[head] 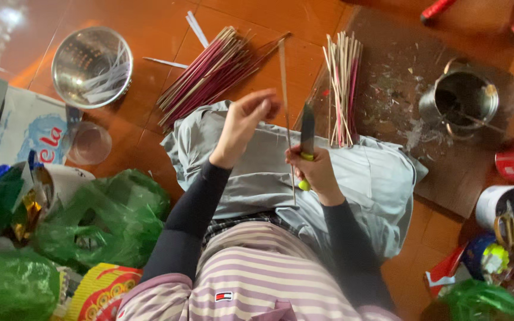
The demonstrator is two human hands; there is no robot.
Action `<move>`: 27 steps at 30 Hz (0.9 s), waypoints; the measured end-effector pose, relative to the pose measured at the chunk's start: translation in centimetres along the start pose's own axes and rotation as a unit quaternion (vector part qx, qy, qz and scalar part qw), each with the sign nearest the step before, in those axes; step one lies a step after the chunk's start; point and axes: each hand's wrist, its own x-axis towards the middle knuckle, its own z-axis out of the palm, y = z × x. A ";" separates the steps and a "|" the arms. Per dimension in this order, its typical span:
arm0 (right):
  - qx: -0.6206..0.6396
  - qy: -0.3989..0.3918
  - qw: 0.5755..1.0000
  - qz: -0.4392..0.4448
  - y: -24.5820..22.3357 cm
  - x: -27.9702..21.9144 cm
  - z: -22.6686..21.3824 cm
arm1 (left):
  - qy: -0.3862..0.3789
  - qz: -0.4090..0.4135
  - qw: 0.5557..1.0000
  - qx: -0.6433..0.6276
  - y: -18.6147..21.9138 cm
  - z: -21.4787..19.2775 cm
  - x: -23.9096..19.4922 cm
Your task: The person sits on the floor and uses a knife to sharpen the ends of thin wooden sticks. They pick up sticks from a pile, hold them against a cloth on their lap, and scrape the knife along the wood to create a point. The sharpened sticks are placed into a separate pile.
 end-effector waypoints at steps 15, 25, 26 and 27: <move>-0.036 -0.052 0.998 -0.012 -1.2 -0.4 1.5 | 0.059 0.150 0.984 -0.073 8.6 0.9 -0.7; 0.172 -0.132 0.975 -0.037 -6.1 -4.8 3.2 | -0.022 0.119 0.969 0.214 9.3 0.4 -5.0; 0.186 -0.145 0.971 -0.037 -6.5 -5.5 3.5 | -0.037 0.092 0.979 0.177 8.6 0.6 -5.3; 0.190 -0.153 0.969 -0.028 -6.8 -6.0 3.7 | -0.052 0.065 0.987 0.139 7.9 0.7 -5.7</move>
